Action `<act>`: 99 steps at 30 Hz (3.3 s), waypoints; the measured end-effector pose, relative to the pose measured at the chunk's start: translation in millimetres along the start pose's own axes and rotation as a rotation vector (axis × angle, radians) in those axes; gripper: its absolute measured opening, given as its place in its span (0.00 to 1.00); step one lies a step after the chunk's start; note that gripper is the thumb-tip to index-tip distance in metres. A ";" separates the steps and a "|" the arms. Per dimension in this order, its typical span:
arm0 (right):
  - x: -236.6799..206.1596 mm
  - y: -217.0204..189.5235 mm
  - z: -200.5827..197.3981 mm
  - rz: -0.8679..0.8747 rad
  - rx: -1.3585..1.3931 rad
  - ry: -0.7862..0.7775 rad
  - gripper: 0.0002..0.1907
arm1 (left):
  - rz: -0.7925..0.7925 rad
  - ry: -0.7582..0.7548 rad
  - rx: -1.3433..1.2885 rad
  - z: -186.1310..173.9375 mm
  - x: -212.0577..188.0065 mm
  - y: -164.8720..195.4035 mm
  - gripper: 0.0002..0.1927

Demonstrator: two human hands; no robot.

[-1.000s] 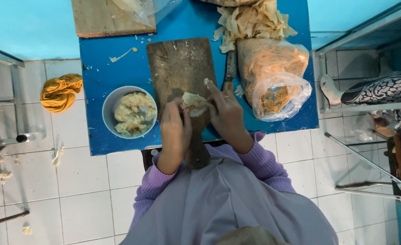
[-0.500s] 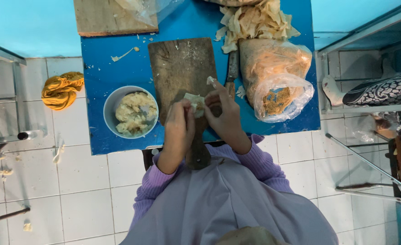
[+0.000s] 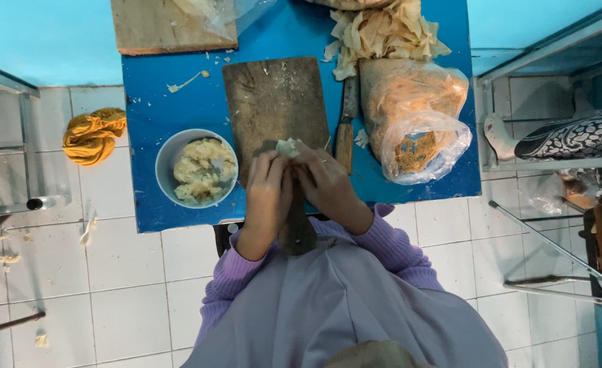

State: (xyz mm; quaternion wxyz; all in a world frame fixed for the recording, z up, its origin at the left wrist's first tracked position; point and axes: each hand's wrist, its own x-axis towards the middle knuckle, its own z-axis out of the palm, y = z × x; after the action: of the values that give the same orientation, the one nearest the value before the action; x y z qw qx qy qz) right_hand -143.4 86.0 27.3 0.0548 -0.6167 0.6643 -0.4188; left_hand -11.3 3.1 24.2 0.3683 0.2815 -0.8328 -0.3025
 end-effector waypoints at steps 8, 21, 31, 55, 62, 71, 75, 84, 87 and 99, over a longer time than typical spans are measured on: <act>12.2 5.9 -34.0 -0.087 0.004 -0.275 0.26 | 0.059 -0.073 0.042 -14.3 1.2 2.9 0.10; 22.4 16.6 -41.5 -0.181 0.013 -0.318 0.27 | 0.160 -0.182 0.078 -22.1 3.2 0.4 0.17; 28.6 25.8 -29.9 -0.147 0.058 -0.244 0.25 | 0.114 -0.091 0.018 -10.4 -0.8 -6.2 0.09; 47.2 31.0 -29.1 -0.170 0.137 -0.282 0.29 | 0.007 -0.107 -0.031 -15.4 12.3 -2.4 0.11; 49.5 29.4 -22.1 -0.197 0.041 -0.246 0.29 | -0.004 -0.102 0.025 -16.5 18.2 -4.4 0.10; 45.4 29.0 -18.5 -0.310 -0.108 -0.189 0.25 | -0.045 -0.065 0.071 -9.0 18.9 -1.1 0.07; 45.7 30.8 -17.5 -0.388 -0.171 -0.173 0.26 | -0.039 -0.074 0.071 -7.2 15.7 -5.9 0.08; 40.5 33.1 -10.2 -0.414 -0.315 -0.135 0.26 | -0.018 -0.020 0.135 -4.6 12.7 -4.0 0.09; 38.5 34.1 -10.4 -0.412 -0.263 -0.100 0.26 | -0.074 -0.065 0.167 -2.3 15.5 -5.2 0.06; 44.7 41.5 5.2 -0.266 -0.260 -0.162 0.29 | -0.145 0.055 0.063 7.9 20.0 -15.1 0.22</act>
State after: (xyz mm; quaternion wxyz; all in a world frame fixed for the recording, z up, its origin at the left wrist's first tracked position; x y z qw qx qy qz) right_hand -182.8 40.2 17.9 -0.0279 -0.7327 0.6188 -0.2818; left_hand -25.2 -18.3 18.0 0.3592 0.3608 -0.8089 -0.2941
